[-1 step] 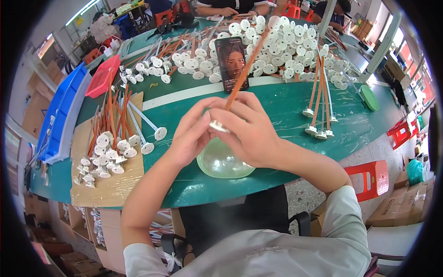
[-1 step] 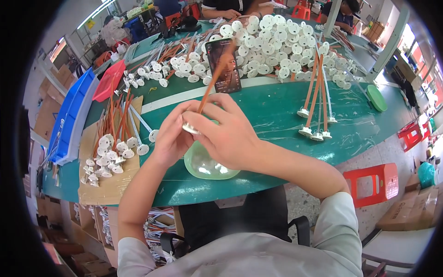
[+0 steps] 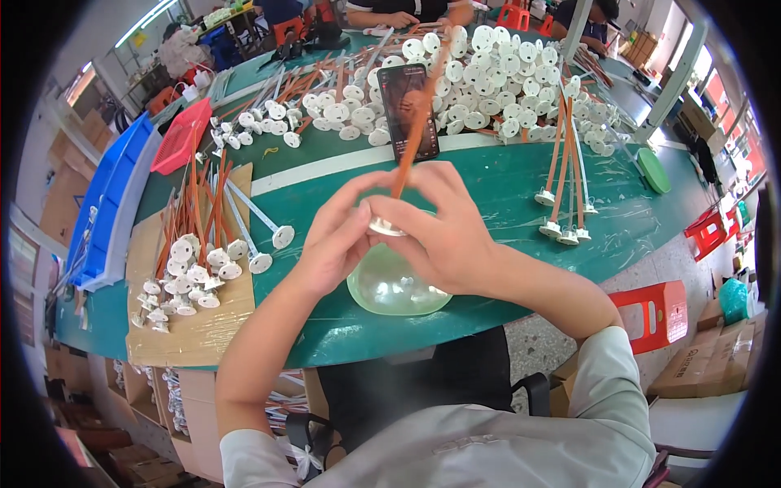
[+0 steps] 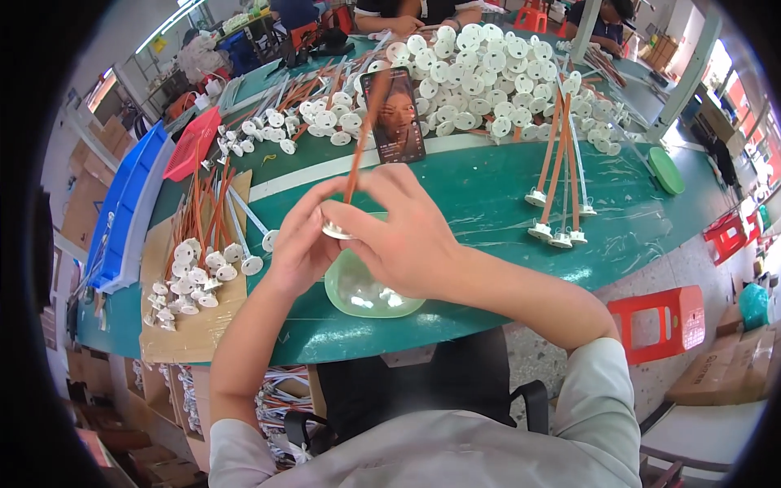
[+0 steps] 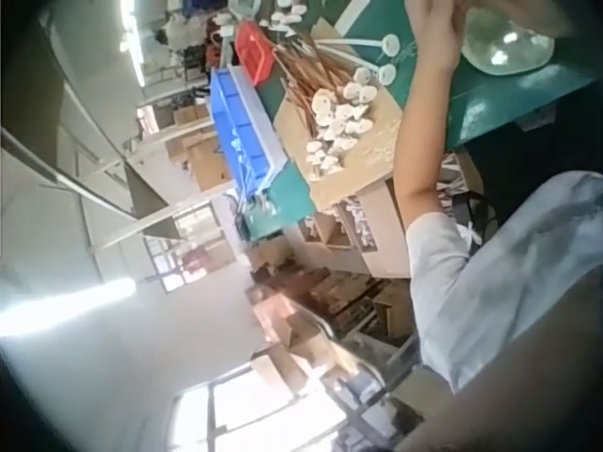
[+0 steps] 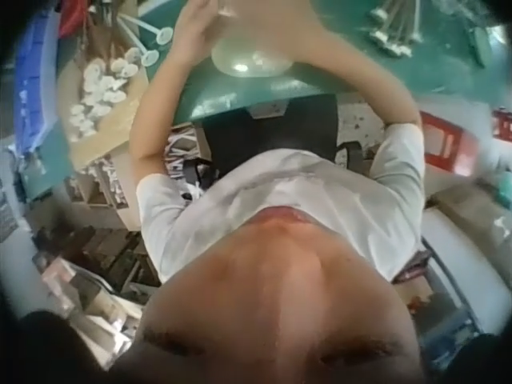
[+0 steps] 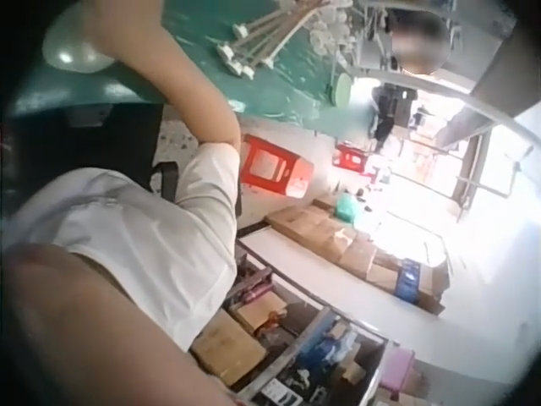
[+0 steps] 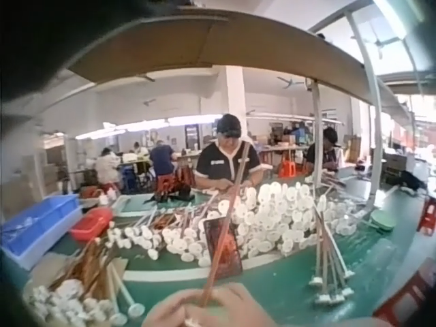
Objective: Assembling LED light strips into plastic bases with small attachment components at a workbench.
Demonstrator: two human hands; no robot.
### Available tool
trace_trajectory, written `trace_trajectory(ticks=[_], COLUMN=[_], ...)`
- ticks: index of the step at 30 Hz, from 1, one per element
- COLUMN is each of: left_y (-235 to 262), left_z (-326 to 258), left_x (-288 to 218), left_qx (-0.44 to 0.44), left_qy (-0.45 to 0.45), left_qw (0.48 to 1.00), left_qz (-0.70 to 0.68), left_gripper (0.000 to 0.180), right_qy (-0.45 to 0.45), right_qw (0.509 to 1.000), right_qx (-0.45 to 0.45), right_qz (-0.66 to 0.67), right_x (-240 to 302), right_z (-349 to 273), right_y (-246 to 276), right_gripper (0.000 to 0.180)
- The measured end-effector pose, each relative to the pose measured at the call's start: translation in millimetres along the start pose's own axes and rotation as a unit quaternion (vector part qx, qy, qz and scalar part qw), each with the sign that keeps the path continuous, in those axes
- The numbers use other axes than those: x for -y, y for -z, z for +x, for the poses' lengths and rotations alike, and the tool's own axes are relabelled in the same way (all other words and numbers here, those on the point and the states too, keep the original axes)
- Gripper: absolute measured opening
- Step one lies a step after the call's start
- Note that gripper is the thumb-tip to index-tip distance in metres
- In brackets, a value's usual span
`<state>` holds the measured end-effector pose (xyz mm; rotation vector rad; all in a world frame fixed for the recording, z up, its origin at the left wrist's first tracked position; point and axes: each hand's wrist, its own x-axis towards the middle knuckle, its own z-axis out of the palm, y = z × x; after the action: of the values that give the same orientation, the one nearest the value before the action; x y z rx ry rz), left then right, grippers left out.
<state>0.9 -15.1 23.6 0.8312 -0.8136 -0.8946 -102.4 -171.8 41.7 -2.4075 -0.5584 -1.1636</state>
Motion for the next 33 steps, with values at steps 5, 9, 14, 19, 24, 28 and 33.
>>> trace_trajectory(ticks=[5, 9, 14, 19, 24, 28, 33], left_y=[1, 2, 10, 1, -4, 7, 1], left_z=[-7, -18, -19, -20, -19, -21, -23], left_x=[19, 23, 15, 24, 23, 23, 22], left_qx=[-0.028, -0.046, -0.031, -0.013, -0.040, -0.013, -0.060], left_qy=[-0.023, -0.009, -0.004, -0.023, -0.021, -0.074, -0.021], left_qw=[0.994, 0.987, 0.978, 0.995, 0.992, 0.954, 0.989], left_qz=[0.099, 0.155, 0.207, 0.095, 0.119, 0.291, 0.131], left_gripper=[0.038, 0.029, 0.024, 0.034, 0.036, 0.029, 0.031], right_qy=[-0.026, 0.011, -0.082, -0.125, -0.076, 0.020, -0.037], right_qw=[0.996, 0.990, 0.964, 0.937, 0.979, 0.994, 0.987], right_qx=[0.001, -0.014, -0.006, 0.026, -0.018, -0.023, -0.066], right_qz=[0.085, 0.140, 0.251, 0.325, 0.188, 0.109, 0.144], right_x=[-26, -35, -32, -35, -28, -25, -19], right_z=[-25, -36, -29, -32, -33, -34, -33], right_y=[3, -5, -6, -9, -9, -11, -15], right_gripper=[0.045, 0.040, 0.032, 0.030, 0.032, 0.033, 0.034])
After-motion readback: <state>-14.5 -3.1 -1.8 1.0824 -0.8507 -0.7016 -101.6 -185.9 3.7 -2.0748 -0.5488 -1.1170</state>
